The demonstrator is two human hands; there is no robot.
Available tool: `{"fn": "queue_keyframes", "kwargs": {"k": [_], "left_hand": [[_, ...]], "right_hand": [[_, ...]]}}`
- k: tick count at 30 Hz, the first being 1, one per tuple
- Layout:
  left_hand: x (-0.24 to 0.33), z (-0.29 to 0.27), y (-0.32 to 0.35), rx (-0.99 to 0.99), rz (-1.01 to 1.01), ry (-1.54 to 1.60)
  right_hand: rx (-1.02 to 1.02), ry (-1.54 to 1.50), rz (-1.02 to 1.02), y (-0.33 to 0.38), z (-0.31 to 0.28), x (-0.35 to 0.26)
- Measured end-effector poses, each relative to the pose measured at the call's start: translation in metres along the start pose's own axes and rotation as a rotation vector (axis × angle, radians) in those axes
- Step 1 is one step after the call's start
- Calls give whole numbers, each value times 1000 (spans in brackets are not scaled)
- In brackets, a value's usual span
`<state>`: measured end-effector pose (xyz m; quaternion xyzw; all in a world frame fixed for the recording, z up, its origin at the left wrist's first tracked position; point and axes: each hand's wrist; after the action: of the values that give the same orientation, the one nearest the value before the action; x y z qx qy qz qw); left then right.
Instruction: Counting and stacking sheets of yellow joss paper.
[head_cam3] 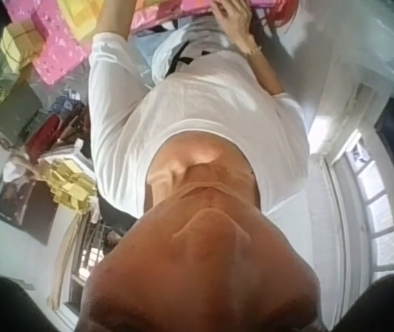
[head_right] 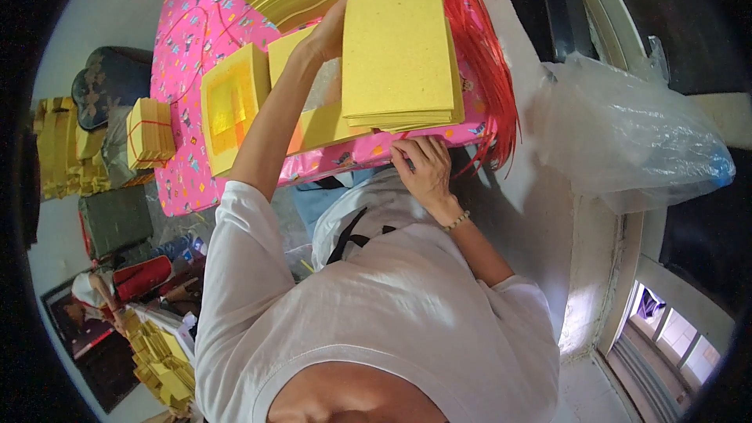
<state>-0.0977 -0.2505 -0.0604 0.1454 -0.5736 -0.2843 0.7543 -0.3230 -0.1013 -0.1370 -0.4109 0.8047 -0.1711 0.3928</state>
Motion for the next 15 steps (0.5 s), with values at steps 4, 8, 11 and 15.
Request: {"fn": "queue_keyframes", "kwargs": {"k": [4,8,11,15], "left_hand": [[3,-9,0,10,50,87],[7,-19,39,247,189,14],[3,-20,103,356,359,-275],[-32,-53,175,434,424,-427]], "right_hand": [[20,-58,-65,-4,-5,-16],[-42,-124,-149,-16,-3,-33],[-73,-205,-227,-32,2,-47],[-96,-272,-351,-67,19,-67]]}}
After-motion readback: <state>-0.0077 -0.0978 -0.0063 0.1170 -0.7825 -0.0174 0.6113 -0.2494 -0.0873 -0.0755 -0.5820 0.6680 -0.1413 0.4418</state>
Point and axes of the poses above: each hand's wrist, its own y-axis away from the middle knuckle, its own z-axis out of the palm, x = y × z, and after that the axes turned 14 degrees about -z, right-handed
